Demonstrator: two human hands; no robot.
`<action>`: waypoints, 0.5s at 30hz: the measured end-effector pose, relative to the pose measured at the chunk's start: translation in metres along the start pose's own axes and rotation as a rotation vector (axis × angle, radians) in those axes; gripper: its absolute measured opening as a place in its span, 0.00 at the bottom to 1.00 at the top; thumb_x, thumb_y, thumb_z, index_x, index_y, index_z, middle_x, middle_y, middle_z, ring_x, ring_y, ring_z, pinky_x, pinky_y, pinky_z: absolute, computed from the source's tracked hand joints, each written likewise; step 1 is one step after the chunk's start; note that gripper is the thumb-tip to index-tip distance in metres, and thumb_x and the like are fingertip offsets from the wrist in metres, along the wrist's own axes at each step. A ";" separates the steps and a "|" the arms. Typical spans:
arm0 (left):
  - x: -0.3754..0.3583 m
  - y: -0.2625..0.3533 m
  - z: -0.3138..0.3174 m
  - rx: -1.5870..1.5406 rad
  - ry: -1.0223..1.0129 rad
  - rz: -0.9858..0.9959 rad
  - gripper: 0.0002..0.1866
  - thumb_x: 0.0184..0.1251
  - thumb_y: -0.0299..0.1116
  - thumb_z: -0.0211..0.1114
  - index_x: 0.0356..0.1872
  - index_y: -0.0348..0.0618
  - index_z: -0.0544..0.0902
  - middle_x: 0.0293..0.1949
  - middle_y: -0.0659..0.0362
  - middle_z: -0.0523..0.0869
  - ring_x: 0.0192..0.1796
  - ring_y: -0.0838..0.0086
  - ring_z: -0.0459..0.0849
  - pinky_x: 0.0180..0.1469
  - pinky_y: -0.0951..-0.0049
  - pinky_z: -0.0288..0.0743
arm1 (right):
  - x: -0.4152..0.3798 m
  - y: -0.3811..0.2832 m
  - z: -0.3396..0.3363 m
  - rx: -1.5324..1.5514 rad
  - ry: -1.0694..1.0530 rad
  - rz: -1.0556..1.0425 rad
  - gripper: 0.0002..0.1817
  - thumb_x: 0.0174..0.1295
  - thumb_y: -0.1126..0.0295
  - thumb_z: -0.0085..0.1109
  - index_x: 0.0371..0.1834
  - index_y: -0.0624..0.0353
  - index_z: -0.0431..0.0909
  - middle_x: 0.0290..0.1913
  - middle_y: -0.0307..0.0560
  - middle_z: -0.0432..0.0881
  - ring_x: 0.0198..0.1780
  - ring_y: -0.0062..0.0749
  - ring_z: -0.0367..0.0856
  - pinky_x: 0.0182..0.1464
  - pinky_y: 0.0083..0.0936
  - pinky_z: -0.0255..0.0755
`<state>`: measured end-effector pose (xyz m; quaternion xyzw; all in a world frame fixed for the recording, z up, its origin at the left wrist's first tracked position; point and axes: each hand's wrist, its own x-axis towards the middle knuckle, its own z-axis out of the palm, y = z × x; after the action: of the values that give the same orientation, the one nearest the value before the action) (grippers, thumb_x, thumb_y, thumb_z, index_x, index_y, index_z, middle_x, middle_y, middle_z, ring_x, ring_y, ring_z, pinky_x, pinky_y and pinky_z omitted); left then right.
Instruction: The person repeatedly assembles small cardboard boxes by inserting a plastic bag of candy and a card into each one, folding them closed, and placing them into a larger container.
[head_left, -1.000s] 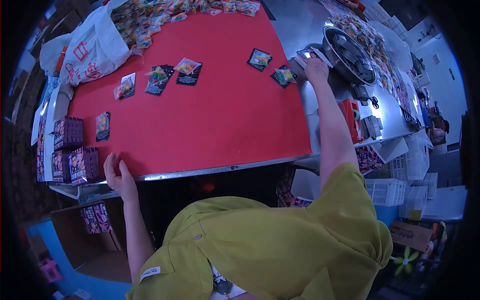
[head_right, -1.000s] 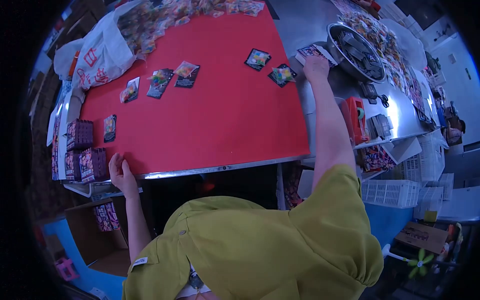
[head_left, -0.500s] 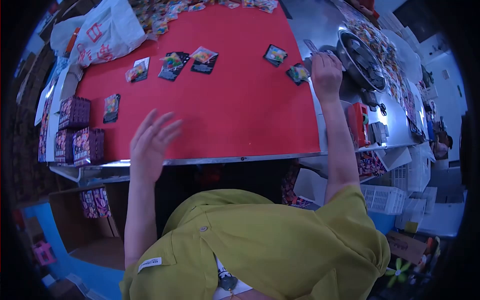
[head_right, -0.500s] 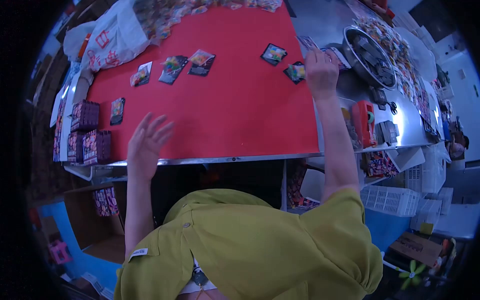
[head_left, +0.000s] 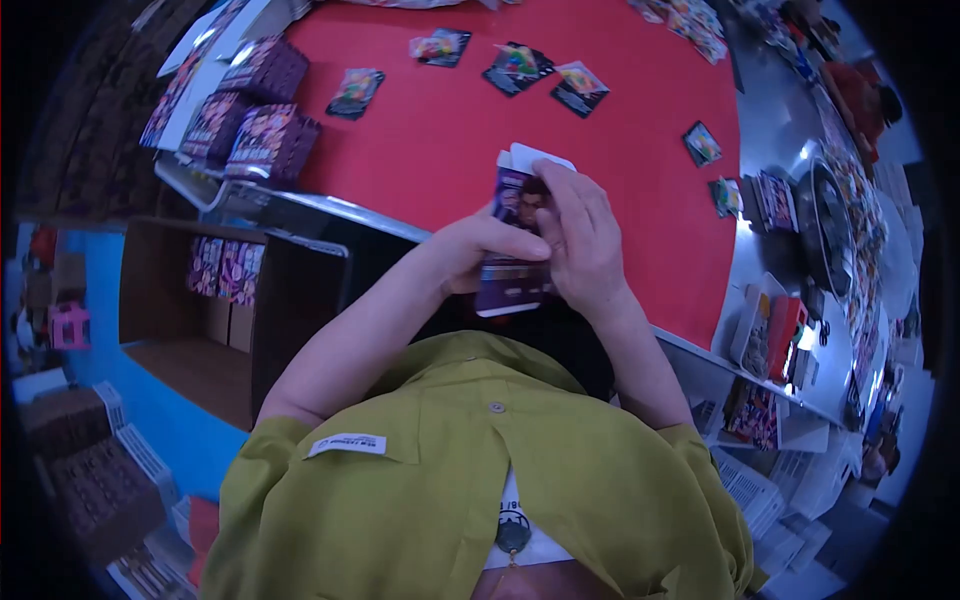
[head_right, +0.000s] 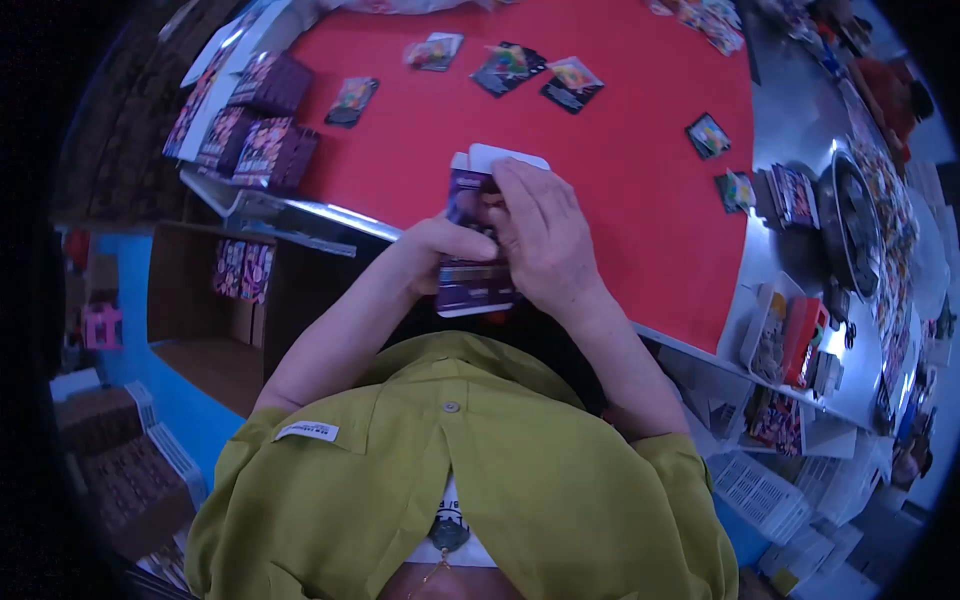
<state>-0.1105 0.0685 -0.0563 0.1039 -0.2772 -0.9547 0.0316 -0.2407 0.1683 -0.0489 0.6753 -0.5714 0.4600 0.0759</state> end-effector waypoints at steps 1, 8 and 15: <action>0.002 -0.004 -0.004 0.056 0.046 -0.047 0.29 0.49 0.23 0.69 0.56 0.39 0.70 0.45 0.54 0.81 0.46 0.67 0.83 0.49 0.65 0.79 | -0.002 0.005 0.006 -0.061 0.027 -0.050 0.19 0.56 0.78 0.59 0.52 0.69 0.73 0.48 0.55 0.78 0.46 0.51 0.78 0.49 0.41 0.71; 0.003 -0.019 -0.008 0.144 0.197 0.018 0.17 0.46 0.17 0.69 0.41 0.34 0.80 0.37 0.51 0.85 0.39 0.65 0.86 0.44 0.65 0.81 | 0.005 0.007 0.015 0.055 -0.021 0.300 0.11 0.66 0.79 0.50 0.49 0.64 0.76 0.38 0.53 0.78 0.40 0.36 0.78 0.43 0.31 0.72; -0.003 -0.005 0.000 -0.239 0.529 -0.095 0.15 0.61 0.22 0.64 0.49 0.32 0.76 0.47 0.47 0.83 0.48 0.62 0.85 0.51 0.57 0.81 | -0.031 0.017 -0.015 0.197 -0.047 0.239 0.21 0.73 0.60 0.43 0.55 0.67 0.74 0.55 0.55 0.75 0.59 0.46 0.74 0.60 0.36 0.66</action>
<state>-0.1072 0.0728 -0.0581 0.3574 -0.1396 -0.9208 0.0702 -0.2610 0.1938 -0.0696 0.6173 -0.6014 0.5038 -0.0593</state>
